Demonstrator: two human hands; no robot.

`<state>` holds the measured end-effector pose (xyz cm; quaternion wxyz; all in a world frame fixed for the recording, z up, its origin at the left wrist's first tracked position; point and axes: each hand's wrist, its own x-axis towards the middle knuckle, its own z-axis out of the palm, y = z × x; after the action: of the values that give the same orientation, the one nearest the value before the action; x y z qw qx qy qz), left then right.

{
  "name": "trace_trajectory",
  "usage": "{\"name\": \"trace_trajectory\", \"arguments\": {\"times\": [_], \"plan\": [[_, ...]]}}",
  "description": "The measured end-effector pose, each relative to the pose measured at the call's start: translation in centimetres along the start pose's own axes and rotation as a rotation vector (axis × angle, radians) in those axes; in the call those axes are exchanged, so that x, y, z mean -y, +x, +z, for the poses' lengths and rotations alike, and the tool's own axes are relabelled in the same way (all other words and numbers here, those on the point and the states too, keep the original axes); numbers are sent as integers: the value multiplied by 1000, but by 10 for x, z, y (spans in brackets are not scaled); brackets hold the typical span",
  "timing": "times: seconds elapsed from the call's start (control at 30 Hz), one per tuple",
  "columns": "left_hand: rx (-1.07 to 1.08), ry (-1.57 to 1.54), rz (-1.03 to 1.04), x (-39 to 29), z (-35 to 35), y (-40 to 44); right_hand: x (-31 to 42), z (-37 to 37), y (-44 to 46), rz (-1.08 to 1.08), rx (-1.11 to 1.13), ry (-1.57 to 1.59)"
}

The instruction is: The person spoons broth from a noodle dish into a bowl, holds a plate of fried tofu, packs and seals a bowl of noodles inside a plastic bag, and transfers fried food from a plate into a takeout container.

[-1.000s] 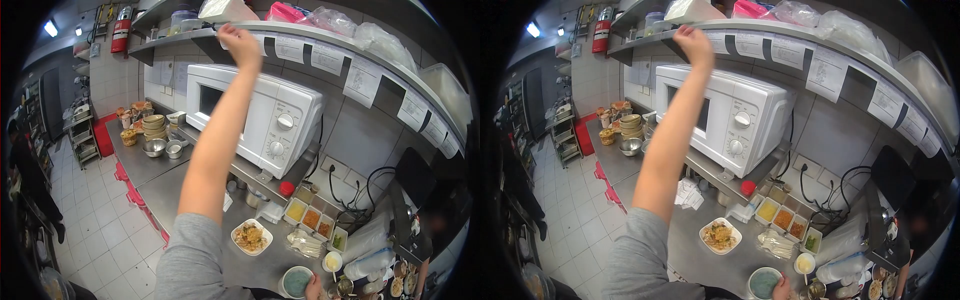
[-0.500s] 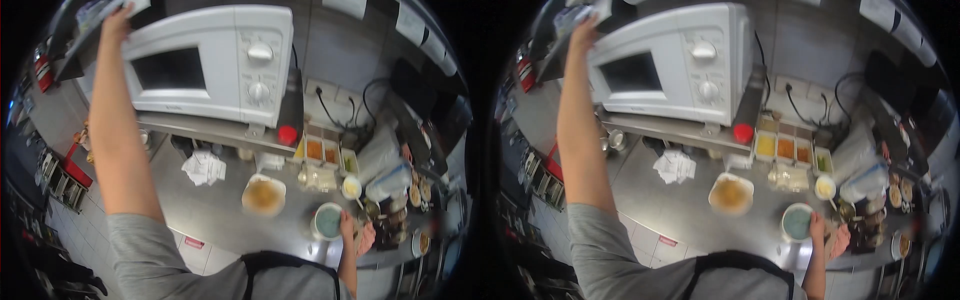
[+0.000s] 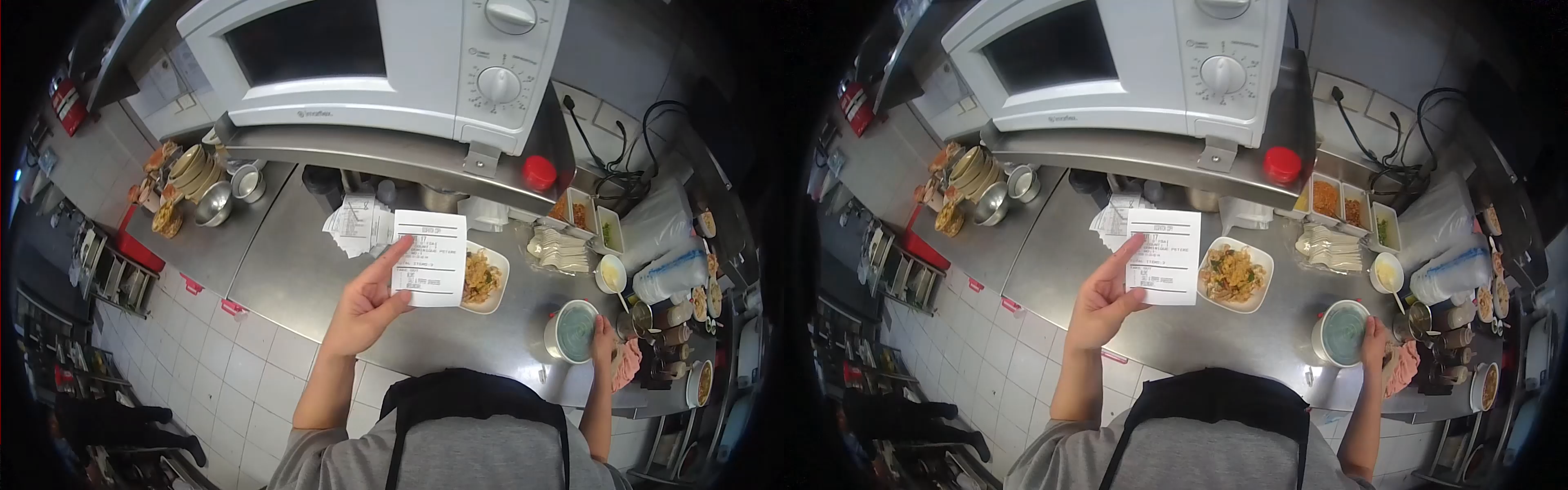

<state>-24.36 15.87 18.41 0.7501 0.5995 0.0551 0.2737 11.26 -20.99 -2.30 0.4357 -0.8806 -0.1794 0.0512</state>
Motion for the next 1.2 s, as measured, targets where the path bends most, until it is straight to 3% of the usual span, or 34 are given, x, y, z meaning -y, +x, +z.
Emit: {"name": "trace_trajectory", "arguments": {"times": [0.57, 0.77, 0.83, 0.9, 1.07, 1.2], "plan": [[1, 5, 170, 7, 25, 8, -3, 2, -2, -19, -34, 14], [-44, 12, 38, 19, 5, 0, 28, 9, -21, -81, 12, -34], [-152, 286, -261, 41, -23, -12, 43, 30, -33, -122, 112, 21], [-236, 533, -386, 71, -56, -31, 63, 57, -37, -172, 257, 20], [-259, 1331, -325, 130, -103, -102, 162, 126, -68, -356, 516, -40], [-256, 1310, -254, 158, -118, -131, 190, 177, -74, -444, 662, -4]]}}
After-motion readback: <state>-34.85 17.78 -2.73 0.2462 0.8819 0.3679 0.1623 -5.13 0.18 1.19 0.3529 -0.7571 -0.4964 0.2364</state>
